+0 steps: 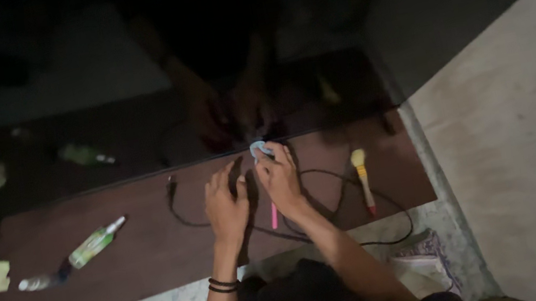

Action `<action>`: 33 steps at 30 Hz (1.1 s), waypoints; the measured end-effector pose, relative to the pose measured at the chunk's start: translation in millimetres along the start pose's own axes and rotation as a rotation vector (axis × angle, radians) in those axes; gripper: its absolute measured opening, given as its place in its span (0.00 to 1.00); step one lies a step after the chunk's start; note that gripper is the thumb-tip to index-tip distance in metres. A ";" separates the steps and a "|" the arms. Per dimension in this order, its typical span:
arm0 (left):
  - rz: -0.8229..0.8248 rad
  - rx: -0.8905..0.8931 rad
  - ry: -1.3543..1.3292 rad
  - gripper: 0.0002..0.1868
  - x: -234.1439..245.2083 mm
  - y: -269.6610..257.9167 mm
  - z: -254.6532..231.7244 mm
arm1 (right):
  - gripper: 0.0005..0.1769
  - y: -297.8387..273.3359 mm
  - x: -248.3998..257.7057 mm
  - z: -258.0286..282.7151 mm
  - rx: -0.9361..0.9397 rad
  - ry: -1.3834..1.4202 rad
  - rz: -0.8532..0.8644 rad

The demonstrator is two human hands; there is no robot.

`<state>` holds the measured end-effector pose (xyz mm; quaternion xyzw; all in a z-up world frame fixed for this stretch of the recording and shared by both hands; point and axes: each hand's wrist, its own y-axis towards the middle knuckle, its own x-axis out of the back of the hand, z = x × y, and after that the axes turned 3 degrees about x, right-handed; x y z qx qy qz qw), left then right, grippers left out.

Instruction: The person wipes the surface of a television using a cloth.

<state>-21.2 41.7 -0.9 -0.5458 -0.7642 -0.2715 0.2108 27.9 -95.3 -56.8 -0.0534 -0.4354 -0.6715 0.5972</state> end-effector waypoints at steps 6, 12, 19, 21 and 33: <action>-0.048 0.052 -0.013 0.19 18.2 -4.8 11.5 | 0.16 9.9 -5.6 24.4 0.039 0.071 0.066; -0.059 0.058 -0.014 0.19 20.0 -8.9 14.5 | 0.12 14.2 52.6 -8.0 -0.720 0.694 0.112; -0.047 0.055 -0.056 0.19 19.5 -5.4 9.7 | 0.17 8.2 35.7 -5.8 -0.410 0.251 0.132; -0.051 0.064 -0.097 0.19 21.7 -9.1 9.3 | 0.20 6.0 21.9 2.1 0.079 0.011 0.074; -0.190 0.169 -0.027 0.18 59.3 -22.0 42.6 | 0.20 23.9 -68.6 94.3 0.170 0.084 0.273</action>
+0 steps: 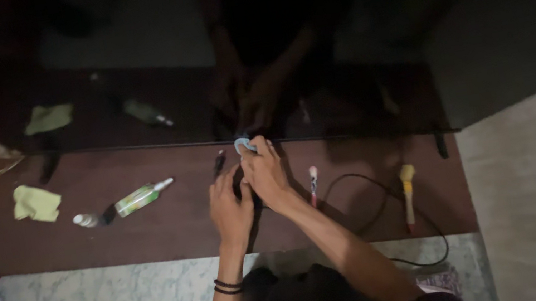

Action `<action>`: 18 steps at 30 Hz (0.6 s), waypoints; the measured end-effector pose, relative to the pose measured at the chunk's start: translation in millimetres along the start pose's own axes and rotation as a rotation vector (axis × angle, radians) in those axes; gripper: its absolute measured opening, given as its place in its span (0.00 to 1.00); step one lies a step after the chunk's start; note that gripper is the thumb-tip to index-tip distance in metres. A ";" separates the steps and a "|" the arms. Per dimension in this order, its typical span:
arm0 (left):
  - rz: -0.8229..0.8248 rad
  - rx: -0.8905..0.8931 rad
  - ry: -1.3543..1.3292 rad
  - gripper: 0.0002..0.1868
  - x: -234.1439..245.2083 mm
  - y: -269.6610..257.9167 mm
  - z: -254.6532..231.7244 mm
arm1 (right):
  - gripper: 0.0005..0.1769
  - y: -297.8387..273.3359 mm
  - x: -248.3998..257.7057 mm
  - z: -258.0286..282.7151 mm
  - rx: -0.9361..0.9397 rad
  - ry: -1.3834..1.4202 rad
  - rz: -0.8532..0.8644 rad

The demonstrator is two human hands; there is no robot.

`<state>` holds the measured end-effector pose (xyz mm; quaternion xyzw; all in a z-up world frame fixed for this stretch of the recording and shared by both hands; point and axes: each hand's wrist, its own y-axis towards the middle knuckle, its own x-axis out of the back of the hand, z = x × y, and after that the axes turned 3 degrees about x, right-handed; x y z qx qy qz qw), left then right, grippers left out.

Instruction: The person wipes the surface of a television using a cloth.

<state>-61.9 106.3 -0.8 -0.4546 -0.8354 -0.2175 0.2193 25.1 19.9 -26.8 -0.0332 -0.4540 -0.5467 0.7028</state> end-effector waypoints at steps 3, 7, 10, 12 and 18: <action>-0.065 -0.032 0.038 0.17 13.4 6.7 10.5 | 0.19 7.1 -4.3 1.2 0.075 -0.027 -0.015; -0.012 0.082 0.032 0.17 24.1 10.3 13.6 | 0.07 -14.0 33.0 -32.7 -0.353 0.249 0.079; 0.007 0.089 -0.002 0.17 22.5 15.1 13.0 | 0.08 -25.9 47.7 -46.9 -0.600 0.586 0.030; -0.048 -0.035 -0.042 0.15 19.9 16.8 14.3 | 0.09 -29.0 46.7 -44.3 -0.394 0.424 -0.029; -0.037 0.054 -0.047 0.16 21.8 16.5 21.2 | 0.13 -2.0 -1.0 -11.1 0.059 -0.103 0.021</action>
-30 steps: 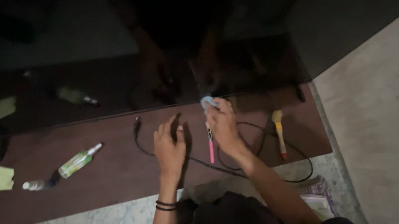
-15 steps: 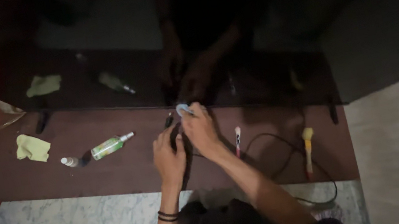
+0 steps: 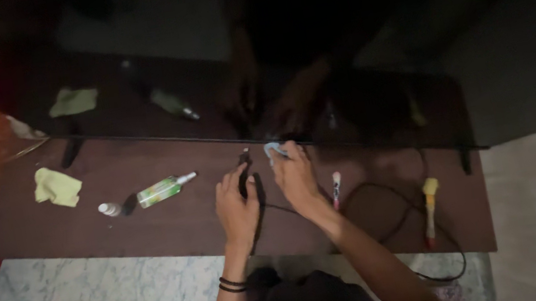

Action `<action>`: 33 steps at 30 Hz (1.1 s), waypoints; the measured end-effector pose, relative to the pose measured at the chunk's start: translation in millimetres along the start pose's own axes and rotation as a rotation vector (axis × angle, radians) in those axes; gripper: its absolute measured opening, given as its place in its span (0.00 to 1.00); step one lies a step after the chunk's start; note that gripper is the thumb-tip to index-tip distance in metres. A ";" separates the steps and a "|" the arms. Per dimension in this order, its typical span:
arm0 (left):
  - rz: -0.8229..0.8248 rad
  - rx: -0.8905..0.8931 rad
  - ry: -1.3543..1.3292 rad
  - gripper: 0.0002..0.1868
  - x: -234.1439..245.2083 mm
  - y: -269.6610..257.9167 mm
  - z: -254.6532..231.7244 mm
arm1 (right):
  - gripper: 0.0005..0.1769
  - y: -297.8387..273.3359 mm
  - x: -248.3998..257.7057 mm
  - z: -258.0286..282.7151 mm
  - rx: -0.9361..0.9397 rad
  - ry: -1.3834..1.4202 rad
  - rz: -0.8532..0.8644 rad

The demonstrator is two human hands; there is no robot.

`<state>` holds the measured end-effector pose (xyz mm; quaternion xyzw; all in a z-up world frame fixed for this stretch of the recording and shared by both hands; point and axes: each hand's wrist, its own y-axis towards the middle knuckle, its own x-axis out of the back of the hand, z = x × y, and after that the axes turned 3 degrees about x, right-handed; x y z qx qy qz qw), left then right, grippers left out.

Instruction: The person wipes the surface of a television using a cloth.

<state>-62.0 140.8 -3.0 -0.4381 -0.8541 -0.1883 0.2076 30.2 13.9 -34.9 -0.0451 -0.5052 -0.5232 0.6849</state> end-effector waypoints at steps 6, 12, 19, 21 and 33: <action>-0.055 0.022 -0.021 0.15 21.8 4.9 7.3 | 0.17 12.0 -6.1 28.1 -0.157 0.274 0.117; -0.003 0.004 -0.118 0.15 13.5 12.8 11.1 | 0.13 -10.4 -1.0 19.7 -0.165 0.249 -0.020; 0.148 0.081 -0.332 0.17 -14.9 8.2 6.3 | 0.13 -11.5 2.7 20.6 -0.148 0.230 -0.164; 0.216 0.205 -0.449 0.19 -26.6 6.9 3.8 | 0.12 -12.5 3.0 26.2 -0.216 0.251 -0.158; -0.083 0.158 -0.653 0.22 -80.8 -7.2 31.7 | 0.13 -18.0 -7.5 8.1 -0.271 0.597 0.008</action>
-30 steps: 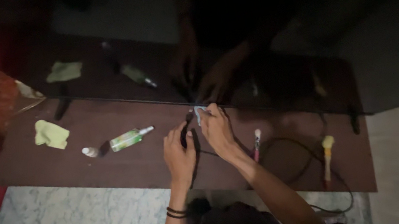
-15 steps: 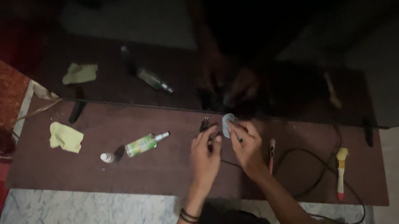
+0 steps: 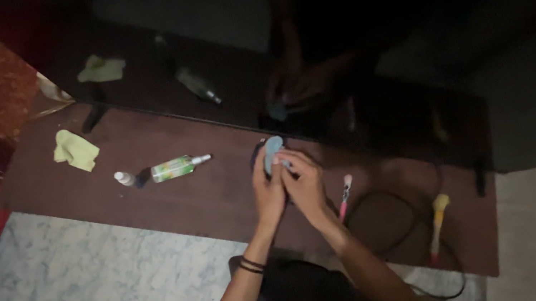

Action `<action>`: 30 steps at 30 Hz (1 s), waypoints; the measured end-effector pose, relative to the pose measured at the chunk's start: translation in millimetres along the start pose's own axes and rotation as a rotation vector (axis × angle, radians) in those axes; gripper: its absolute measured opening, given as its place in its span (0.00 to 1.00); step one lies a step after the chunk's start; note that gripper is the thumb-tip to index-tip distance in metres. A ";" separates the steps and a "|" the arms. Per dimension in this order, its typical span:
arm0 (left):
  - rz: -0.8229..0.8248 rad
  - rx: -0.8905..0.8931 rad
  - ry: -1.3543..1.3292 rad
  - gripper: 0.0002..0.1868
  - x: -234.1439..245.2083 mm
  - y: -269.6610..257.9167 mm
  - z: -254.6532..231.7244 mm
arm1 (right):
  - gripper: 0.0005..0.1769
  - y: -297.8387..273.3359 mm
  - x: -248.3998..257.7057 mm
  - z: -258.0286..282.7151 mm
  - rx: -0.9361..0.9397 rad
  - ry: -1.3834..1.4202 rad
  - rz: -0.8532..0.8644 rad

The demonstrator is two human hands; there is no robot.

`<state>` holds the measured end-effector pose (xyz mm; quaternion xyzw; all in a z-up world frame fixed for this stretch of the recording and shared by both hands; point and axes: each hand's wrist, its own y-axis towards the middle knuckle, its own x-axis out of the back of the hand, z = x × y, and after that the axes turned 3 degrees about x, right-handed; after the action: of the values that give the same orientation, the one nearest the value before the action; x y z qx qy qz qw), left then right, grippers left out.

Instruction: The person wipes the surface of a television using a cloth.

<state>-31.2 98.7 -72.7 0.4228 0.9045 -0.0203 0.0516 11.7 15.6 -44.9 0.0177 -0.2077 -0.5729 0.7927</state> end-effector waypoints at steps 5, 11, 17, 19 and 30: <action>-0.015 0.001 0.085 0.18 -4.0 -3.6 3.7 | 0.18 -10.7 22.7 -31.7 -0.142 0.248 0.108; -0.139 0.031 0.248 0.19 -32.6 7.0 -6.1 | 0.19 -5.5 28.2 -48.7 -0.137 0.340 0.087; -0.123 0.042 0.111 0.17 -35.1 24.3 5.2 | 0.16 2.5 26.8 -40.0 -0.143 0.269 0.082; -0.175 0.015 0.126 0.17 -31.1 28.3 4.9 | 0.15 1.9 20.5 -47.2 -0.157 0.285 0.021; -0.285 0.131 0.165 0.13 1.7 53.2 -33.1 | 0.09 -0.4 -16.4 -97.8 -0.219 0.273 -0.131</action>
<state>6.0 136.8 -39.6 0.2931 0.9532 -0.0513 -0.0538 41.3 9.9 -139.4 0.0224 -0.0331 -0.6348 0.7716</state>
